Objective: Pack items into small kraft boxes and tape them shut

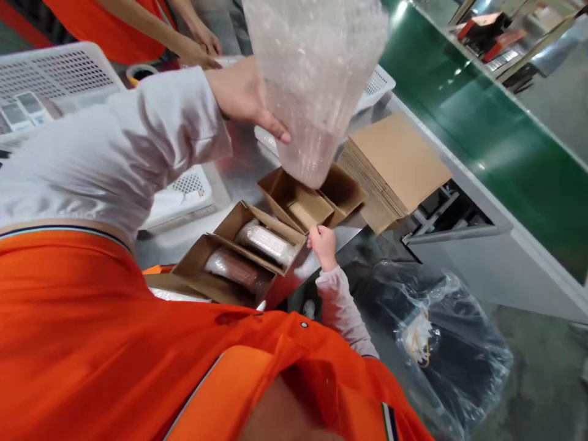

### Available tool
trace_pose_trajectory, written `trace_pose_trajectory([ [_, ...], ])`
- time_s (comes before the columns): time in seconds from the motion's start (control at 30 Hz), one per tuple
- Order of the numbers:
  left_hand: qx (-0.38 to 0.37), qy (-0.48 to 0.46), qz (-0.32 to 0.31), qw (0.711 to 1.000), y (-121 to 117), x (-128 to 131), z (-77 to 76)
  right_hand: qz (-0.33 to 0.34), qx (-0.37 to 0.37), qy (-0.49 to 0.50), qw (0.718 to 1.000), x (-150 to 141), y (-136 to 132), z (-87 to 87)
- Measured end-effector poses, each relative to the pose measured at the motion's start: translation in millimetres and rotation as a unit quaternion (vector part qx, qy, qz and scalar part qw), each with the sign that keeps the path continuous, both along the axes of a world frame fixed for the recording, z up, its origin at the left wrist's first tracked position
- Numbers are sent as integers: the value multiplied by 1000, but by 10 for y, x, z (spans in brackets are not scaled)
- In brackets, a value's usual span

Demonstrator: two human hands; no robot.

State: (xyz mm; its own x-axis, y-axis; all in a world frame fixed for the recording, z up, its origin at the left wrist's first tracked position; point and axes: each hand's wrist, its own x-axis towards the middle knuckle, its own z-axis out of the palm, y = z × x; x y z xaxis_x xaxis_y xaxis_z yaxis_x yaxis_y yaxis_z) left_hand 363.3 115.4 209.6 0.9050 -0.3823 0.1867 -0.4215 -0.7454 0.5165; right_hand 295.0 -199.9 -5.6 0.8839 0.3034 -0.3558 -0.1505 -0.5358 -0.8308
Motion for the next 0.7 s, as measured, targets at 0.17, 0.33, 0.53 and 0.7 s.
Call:
trace_pose_trajectory([
  [0.17, 27, 192, -65, 979, -393, -37, -397, -1, 46, 76, 996, 89, 19, 107],
  [0.33, 390, 174, -22, 904, -802, -17, -697, -21, 57, 136, 989, 168, 70, 169],
  [0.53, 421, 220, -27, 879, -1113, 11, -888, -18, 86, 134, 987, 168, 81, 188],
  [0.7, 330, 238, 9, 913, -1239, 36, -1286, 2, 84, 131, 988, 159, 34, 150],
])
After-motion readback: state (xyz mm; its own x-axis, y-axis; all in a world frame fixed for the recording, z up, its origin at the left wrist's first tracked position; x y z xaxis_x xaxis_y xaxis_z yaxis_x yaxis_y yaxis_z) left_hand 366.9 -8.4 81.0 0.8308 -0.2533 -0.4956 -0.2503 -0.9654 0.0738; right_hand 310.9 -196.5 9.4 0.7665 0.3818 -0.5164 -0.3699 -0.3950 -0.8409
